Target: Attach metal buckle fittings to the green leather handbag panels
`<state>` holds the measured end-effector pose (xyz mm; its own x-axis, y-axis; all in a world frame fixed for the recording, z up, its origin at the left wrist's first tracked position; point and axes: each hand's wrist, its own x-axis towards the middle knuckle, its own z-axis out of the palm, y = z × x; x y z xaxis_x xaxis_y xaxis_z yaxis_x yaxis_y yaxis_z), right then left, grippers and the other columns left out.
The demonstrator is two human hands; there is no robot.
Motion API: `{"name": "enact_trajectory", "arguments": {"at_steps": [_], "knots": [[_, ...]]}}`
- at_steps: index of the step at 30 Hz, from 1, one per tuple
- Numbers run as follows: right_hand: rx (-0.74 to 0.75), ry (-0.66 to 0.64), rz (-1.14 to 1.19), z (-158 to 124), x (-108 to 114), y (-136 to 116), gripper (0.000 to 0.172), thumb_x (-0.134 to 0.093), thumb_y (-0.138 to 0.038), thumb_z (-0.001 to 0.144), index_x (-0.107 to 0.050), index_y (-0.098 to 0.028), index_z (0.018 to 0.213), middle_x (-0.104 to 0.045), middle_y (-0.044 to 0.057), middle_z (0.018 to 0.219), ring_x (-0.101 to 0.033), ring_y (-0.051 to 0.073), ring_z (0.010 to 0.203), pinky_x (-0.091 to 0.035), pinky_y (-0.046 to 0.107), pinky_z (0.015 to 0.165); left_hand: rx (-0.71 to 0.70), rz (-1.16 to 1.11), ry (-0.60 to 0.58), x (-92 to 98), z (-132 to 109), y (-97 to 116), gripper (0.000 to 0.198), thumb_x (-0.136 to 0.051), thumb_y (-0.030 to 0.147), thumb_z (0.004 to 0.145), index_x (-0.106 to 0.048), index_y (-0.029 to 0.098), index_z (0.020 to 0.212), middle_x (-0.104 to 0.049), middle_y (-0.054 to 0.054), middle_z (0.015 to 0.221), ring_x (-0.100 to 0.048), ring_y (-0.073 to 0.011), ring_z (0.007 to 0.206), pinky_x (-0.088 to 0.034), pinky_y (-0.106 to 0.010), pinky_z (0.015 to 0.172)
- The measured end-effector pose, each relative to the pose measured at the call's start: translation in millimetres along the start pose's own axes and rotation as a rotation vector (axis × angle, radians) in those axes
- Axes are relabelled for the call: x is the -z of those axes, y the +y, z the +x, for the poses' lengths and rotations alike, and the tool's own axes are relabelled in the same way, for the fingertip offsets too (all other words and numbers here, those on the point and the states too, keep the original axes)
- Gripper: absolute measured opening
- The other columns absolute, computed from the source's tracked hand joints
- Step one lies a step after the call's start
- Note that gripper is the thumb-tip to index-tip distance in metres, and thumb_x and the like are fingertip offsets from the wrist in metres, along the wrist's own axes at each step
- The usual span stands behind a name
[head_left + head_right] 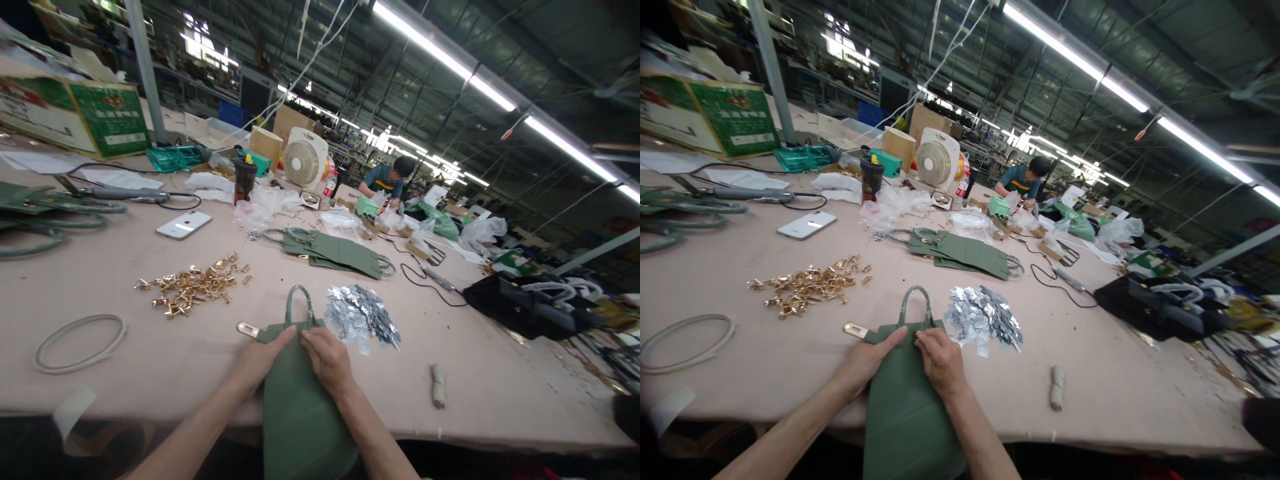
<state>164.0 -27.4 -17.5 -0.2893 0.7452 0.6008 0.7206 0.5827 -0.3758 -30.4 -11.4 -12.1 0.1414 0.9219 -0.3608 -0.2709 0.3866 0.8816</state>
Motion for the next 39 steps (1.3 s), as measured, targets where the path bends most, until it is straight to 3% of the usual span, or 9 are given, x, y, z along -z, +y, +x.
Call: {"name": "enact_trajectory", "arguments": {"at_steps": [7, 12, 18, 23, 30, 36, 39], "knots": [[0.009, 0.092, 0.136, 5, 6, 1, 0.028, -0.058, -0.012, 0.101, -0.077, -0.026, 0.116, -0.078, 0.006, 0.099, -0.075, 0.017, 0.091, -0.064, 0.027, 0.081, 0.118, -0.215, -0.008, -10.7, 5, 3, 0.037, -0.090, 0.041, 0.068, -0.077, 0.015, 0.091, -0.082, -0.013, 0.084, -0.077, -0.0284, 0.070, -0.064, -0.041, 0.069], [0.053, 0.098, 0.208, 4, 9, 6, 0.032, -0.055, -0.009, 0.101, -0.076, -0.026, 0.117, -0.078, 0.007, 0.104, -0.075, 0.017, 0.098, -0.064, 0.028, 0.087, 0.180, -0.290, -0.020, -9.9, 8, 2, 0.037, -0.091, 0.034, 0.066, -0.076, 0.014, 0.093, -0.081, -0.013, 0.082, -0.077, -0.0297, 0.071, -0.065, -0.044, 0.071], [-0.043, 0.068, 0.210, 3, 6, 5, 0.025, -0.069, -0.017, 0.096, -0.074, -0.026, 0.120, -0.076, 0.007, 0.105, -0.072, 0.020, 0.099, -0.062, 0.033, 0.088, 0.040, -0.220, -0.088, -4.7, 7, -4, 0.043, -0.089, 0.042, 0.070, -0.074, 0.017, 0.102, -0.081, -0.009, 0.088, -0.077, -0.0259, 0.078, -0.063, -0.038, 0.074], [-0.112, 0.054, 0.227, 6, 9, -1, 0.018, -0.063, -0.017, 0.100, -0.075, -0.025, 0.111, -0.073, 0.007, 0.101, -0.070, 0.020, 0.096, -0.060, 0.033, 0.087, -0.052, -0.156, -0.113, -2.9, 6, -6, 0.041, -0.085, 0.046, 0.076, -0.074, 0.017, 0.103, -0.081, -0.008, 0.091, -0.076, -0.0251, 0.082, -0.062, -0.036, 0.077], [0.053, 0.029, 0.171, 9, 11, 5, 0.026, -0.058, -0.016, 0.102, -0.074, -0.026, 0.120, -0.074, 0.007, 0.099, -0.070, 0.019, 0.096, -0.061, 0.031, 0.085, -0.050, -0.171, -0.116, -6.7, 3, -2, 0.046, -0.086, 0.049, 0.073, -0.074, 0.018, 0.104, -0.080, -0.006, 0.087, -0.074, -0.0235, 0.076, -0.061, -0.036, 0.074], [0.056, 0.024, 0.120, 1, 6, 10, 0.036, -0.057, -0.013, 0.102, -0.070, -0.029, 0.131, -0.074, 0.007, 0.105, -0.071, 0.018, 0.099, -0.061, 0.030, 0.085, -0.170, 0.076, -0.008, -2.9, 5, -4, 0.045, -0.081, 0.052, 0.077, -0.076, 0.019, 0.107, -0.081, -0.007, 0.098, -0.074, -0.0256, 0.084, -0.058, -0.033, 0.074], [0.067, 0.014, 0.046, 0, 5, 10, 0.034, -0.058, -0.013, 0.101, -0.071, -0.029, 0.129, -0.075, 0.007, 0.104, -0.070, 0.019, 0.099, -0.060, 0.032, 0.084, -0.242, 0.196, -0.047, -1.8, 4, -3, 0.037, -0.074, 0.050, 0.085, -0.077, 0.020, 0.105, -0.081, -0.005, 0.098, -0.072, -0.0241, 0.085, -0.055, -0.030, 0.074]]}}
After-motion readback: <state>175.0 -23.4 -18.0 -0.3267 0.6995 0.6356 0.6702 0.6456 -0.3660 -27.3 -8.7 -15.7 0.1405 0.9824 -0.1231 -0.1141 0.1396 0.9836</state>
